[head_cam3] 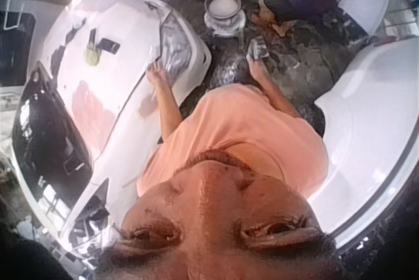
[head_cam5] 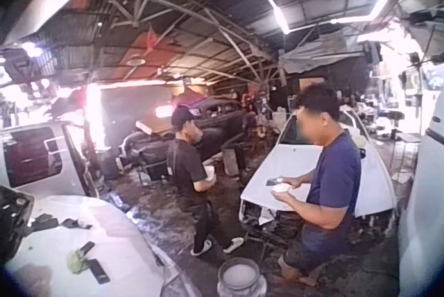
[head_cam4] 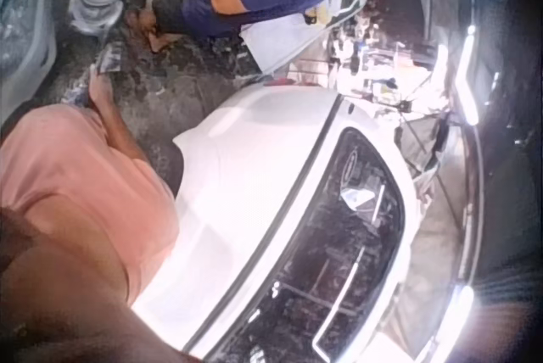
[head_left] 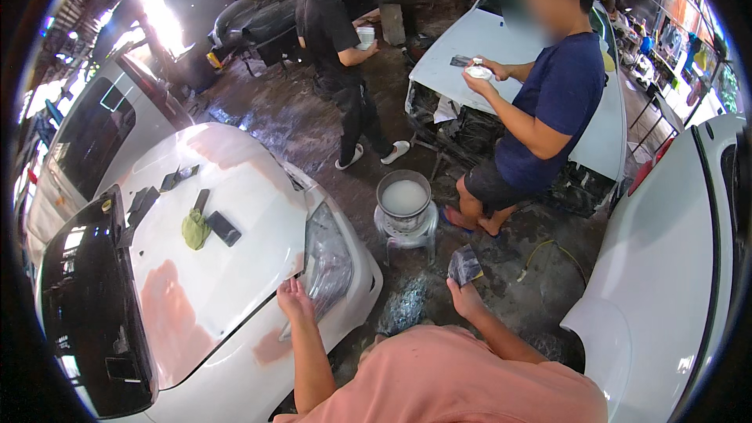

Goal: The person sands the hood of a white car using a sanding block, wipes the surface with a cloth, and dips the block into a bucket of liquid.

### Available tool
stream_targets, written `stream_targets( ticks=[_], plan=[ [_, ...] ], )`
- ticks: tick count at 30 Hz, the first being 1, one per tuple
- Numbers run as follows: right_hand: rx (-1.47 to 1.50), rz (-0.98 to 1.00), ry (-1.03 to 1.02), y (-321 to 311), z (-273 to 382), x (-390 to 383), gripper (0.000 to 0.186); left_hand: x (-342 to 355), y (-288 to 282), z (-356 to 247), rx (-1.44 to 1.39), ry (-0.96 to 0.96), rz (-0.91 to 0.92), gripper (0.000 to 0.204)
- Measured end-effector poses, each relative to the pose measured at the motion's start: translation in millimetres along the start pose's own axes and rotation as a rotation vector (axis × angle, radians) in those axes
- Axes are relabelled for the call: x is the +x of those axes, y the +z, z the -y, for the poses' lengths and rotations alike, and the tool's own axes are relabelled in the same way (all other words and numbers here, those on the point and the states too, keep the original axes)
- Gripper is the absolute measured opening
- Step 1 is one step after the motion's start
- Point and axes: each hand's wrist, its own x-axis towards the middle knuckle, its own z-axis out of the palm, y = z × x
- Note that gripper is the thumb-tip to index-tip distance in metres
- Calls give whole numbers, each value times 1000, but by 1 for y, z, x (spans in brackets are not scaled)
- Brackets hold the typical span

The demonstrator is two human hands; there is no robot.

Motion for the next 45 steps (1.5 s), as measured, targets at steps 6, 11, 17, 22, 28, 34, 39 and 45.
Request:
stream_targets(
  ticks=[6,11,17,22,28,34,39,45],
  plan=[
    [9,-54,-49,17,-12,1,64,15,3,16,6,-59,5,36],
    [10,-45,-7,14,-10,-1,64,25,7,40,-1,-51,-6,34],
    [69,-118,-60,16,-29,2,61,22,14,58,70,-71,19,43],
    [16,-79,60,8,-7,-5,57,15,19,53,128,-84,87,56],
    [72,-139,-81,10,-22,0,59,11,15,36,119,-140,78,53],
    [11,-46,85,4,-1,-6,62,-1,18,15,38,-164,57,56],
    [94,-85,-50,10,-16,-1,61,-5,9,8,22,-147,93,58],
    [87,-116,-151,12,-7,-9,55,-3,-4,0,-4,-75,89,53]
  ],
)
